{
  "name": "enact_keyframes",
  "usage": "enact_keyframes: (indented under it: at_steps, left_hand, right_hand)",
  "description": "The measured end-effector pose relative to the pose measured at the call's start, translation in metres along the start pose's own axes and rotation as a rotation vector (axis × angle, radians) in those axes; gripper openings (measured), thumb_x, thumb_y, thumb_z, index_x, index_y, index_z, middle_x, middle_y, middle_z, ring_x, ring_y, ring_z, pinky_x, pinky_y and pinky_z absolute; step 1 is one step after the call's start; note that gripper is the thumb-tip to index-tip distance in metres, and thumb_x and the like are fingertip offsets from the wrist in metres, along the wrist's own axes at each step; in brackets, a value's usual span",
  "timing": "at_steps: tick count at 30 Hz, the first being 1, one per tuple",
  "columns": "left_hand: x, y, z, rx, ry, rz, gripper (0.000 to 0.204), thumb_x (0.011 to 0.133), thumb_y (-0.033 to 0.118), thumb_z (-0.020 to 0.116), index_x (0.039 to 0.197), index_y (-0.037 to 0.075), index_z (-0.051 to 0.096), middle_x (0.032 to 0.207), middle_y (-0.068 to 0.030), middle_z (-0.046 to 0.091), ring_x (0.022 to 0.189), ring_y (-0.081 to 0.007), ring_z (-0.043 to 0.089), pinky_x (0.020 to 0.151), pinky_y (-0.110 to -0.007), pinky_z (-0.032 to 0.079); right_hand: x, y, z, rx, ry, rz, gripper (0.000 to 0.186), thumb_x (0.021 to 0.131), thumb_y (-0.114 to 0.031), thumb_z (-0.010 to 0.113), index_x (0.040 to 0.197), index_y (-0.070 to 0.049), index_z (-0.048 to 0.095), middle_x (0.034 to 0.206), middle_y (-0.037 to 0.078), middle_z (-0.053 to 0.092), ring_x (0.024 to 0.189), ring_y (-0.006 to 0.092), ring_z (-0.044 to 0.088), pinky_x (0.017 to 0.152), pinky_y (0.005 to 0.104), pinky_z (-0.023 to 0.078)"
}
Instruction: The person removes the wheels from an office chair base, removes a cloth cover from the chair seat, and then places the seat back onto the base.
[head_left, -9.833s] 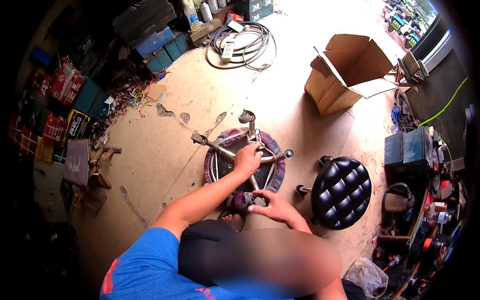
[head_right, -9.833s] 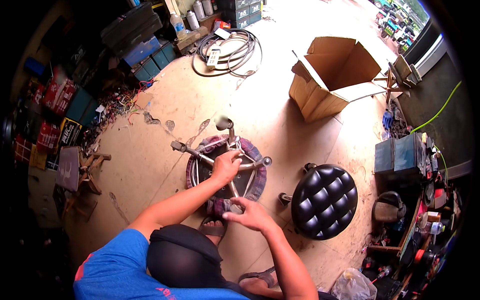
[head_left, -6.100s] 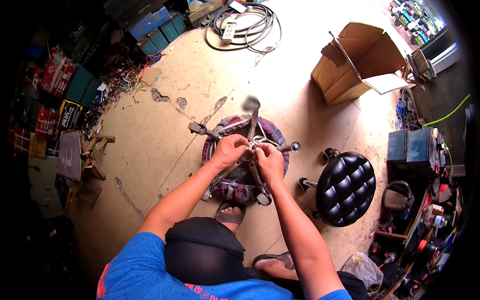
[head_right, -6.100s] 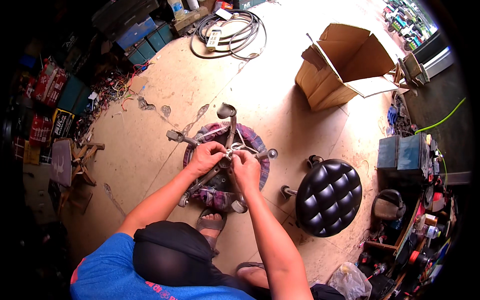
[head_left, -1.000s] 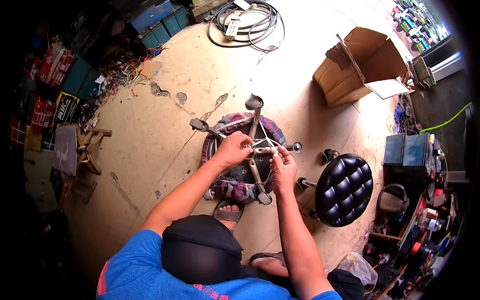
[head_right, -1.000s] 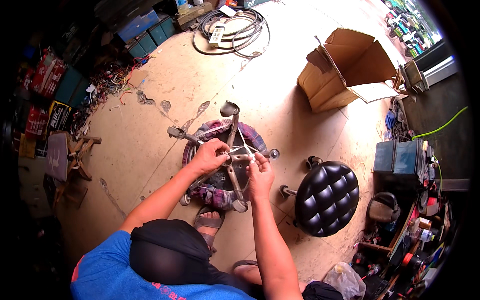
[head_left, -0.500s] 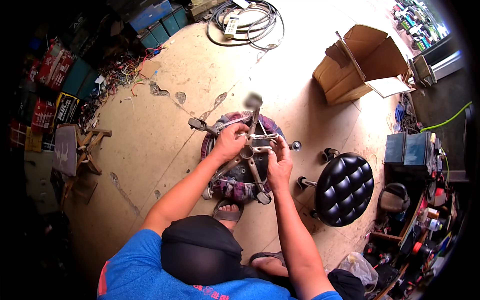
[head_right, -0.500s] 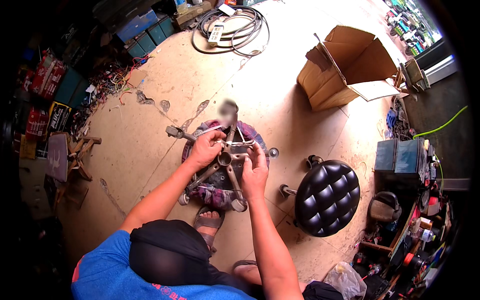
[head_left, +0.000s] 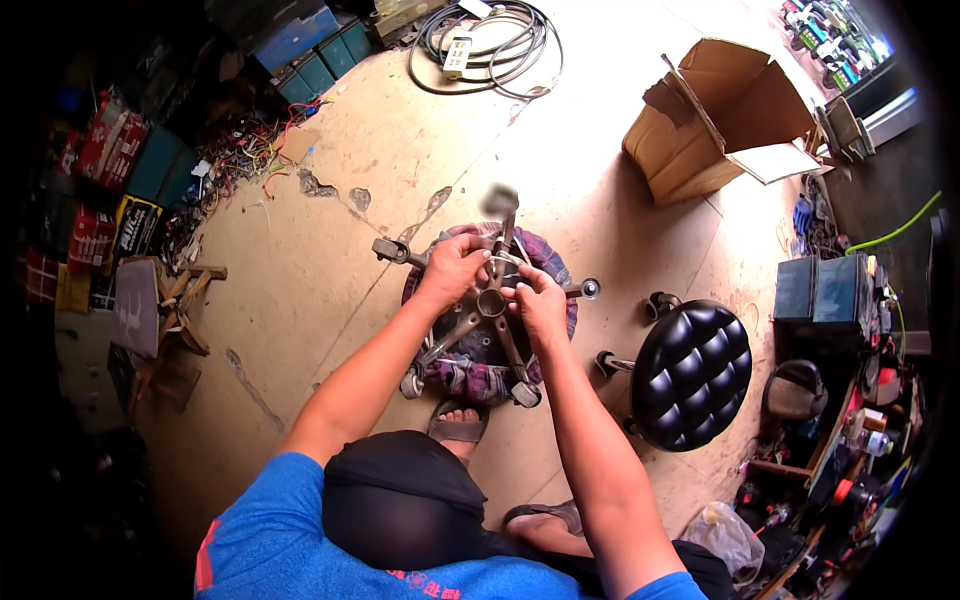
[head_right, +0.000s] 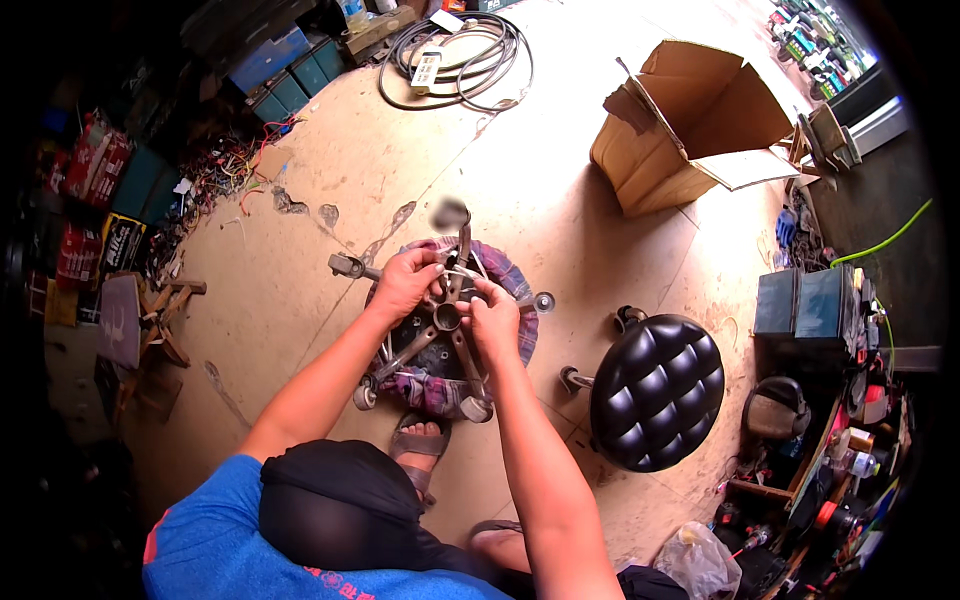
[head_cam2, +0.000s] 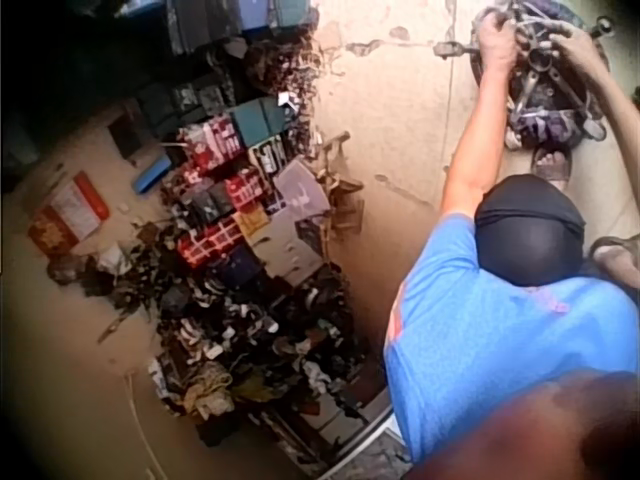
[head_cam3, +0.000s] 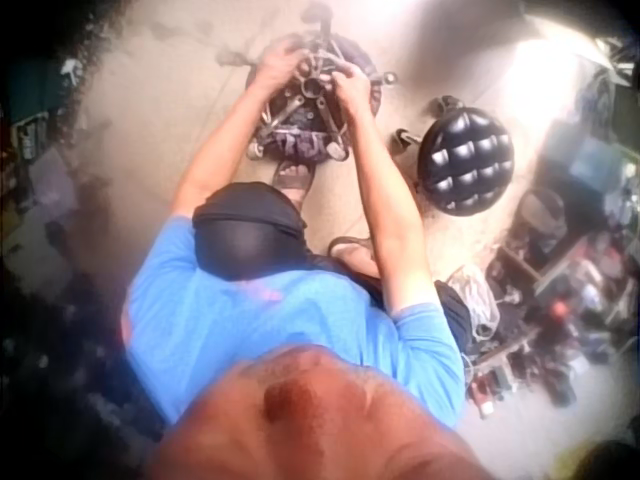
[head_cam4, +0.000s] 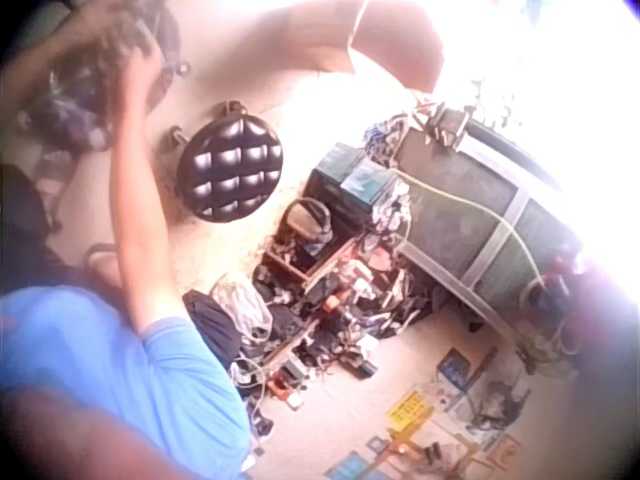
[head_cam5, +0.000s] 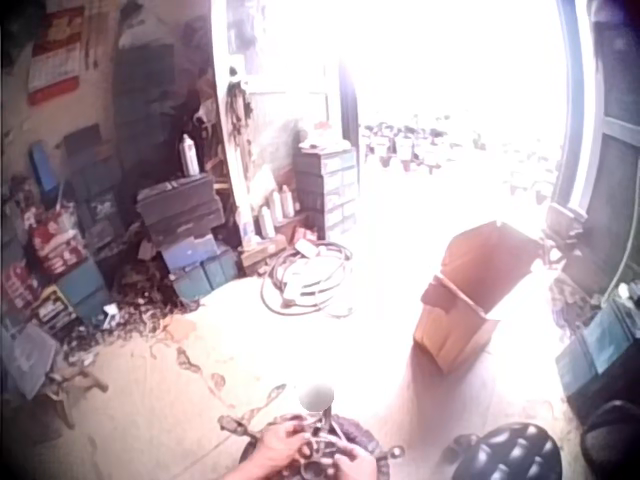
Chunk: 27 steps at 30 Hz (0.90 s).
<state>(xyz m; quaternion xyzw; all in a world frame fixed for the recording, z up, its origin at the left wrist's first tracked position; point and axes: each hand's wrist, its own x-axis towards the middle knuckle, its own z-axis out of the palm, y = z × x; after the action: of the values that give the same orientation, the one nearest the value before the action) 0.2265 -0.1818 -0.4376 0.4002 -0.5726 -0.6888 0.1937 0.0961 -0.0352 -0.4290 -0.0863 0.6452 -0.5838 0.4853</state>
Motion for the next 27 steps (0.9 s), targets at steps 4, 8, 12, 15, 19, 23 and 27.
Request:
enact_keyframes:
  at_steps: [4, 8, 12, 15, 19, 23, 27]
  left_hand:
    - [-0.003, 0.0, 0.001, -0.13, 0.006, -0.084, 0.022, 0.107, 0.01, 0.069, 0.124, -0.003, 0.068, 0.088, -0.0049, 0.075, 0.068, -0.0093, 0.07, 0.056, -0.019, 0.051]
    - [-0.008, 0.002, 0.002, -0.196, 0.012, -0.126, 0.02, 0.106, 0.01, 0.071, 0.122, -0.001, 0.069, 0.092, -0.0053, 0.076, 0.071, -0.0097, 0.071, 0.057, -0.019, 0.052]
    - [-0.008, 0.0, 0.0, -0.122, -0.023, -0.121, 0.017, 0.104, 0.01, 0.073, 0.119, 0.001, 0.072, 0.099, -0.0055, 0.078, 0.078, -0.0087, 0.072, 0.065, -0.021, 0.055]
    - [-0.014, 0.002, 0.007, -0.1, -0.028, -0.068, 0.017, 0.103, 0.01, 0.075, 0.117, 0.002, 0.073, 0.101, -0.0045, 0.079, 0.083, -0.0078, 0.07, 0.072, -0.023, 0.056]
    - [-0.017, 0.002, 0.01, -0.143, -0.018, -0.027, 0.016, 0.104, 0.011, 0.074, 0.117, 0.002, 0.073, 0.103, -0.0048, 0.08, 0.085, -0.0077, 0.07, 0.074, -0.023, 0.056]
    - [-0.017, 0.003, 0.007, -0.188, -0.063, -0.054, 0.017, 0.106, 0.014, 0.072, 0.118, 0.002, 0.071, 0.108, -0.0066, 0.08, 0.087, -0.0079, 0.071, 0.073, -0.023, 0.057]
    - [-0.014, 0.006, 0.011, -0.144, -0.041, -0.035, 0.018, 0.107, 0.016, 0.071, 0.121, 0.003, 0.068, 0.108, -0.0066, 0.08, 0.084, -0.0074, 0.071, 0.07, -0.023, 0.058]
  right_hand:
    - [0.008, 0.008, -0.008, 0.181, 0.016, 0.05, 0.042, 0.103, -0.002, 0.061, 0.143, 0.006, 0.061, 0.11, 0.013, 0.078, 0.091, 0.0168, 0.079, 0.071, 0.0261, 0.061]
    - [-0.002, 0.009, -0.004, 0.002, 0.08, -0.037, 0.033, 0.102, -0.007, 0.068, 0.134, 0.004, 0.069, 0.103, 0.01, 0.08, 0.089, 0.0151, 0.078, 0.072, 0.0264, 0.061]
    - [-0.014, 0.004, 0.011, -0.17, 0.109, -0.214, 0.022, 0.101, -0.017, 0.078, 0.114, 0.0, 0.081, 0.099, 0.009, 0.083, 0.086, 0.012, 0.076, 0.08, 0.0305, 0.06]
    - [-0.016, 0.001, 0.014, -0.211, 0.025, -0.208, 0.022, 0.105, -0.014, 0.075, 0.122, -0.001, 0.078, 0.101, 0.003, 0.079, 0.085, 0.007, 0.072, 0.071, 0.0241, 0.056]
    - [-0.015, 0.004, 0.015, -0.2, 0.027, -0.303, 0.02, 0.101, -0.005, 0.075, 0.12, -0.001, 0.077, 0.104, 0.002, 0.079, 0.093, 0.0091, 0.072, 0.083, 0.0266, 0.058]
    - [-0.018, 0.003, 0.019, -0.193, 0.054, -0.24, 0.021, 0.099, -0.001, 0.074, 0.12, 0.0, 0.076, 0.107, 0.004, 0.079, 0.095, 0.0099, 0.073, 0.089, 0.0282, 0.058]
    - [-0.014, 0.005, 0.017, -0.264, 0.069, -0.247, 0.024, 0.099, -0.002, 0.074, 0.123, -0.001, 0.076, 0.109, 0.006, 0.081, 0.097, 0.0106, 0.074, 0.09, 0.0288, 0.059]
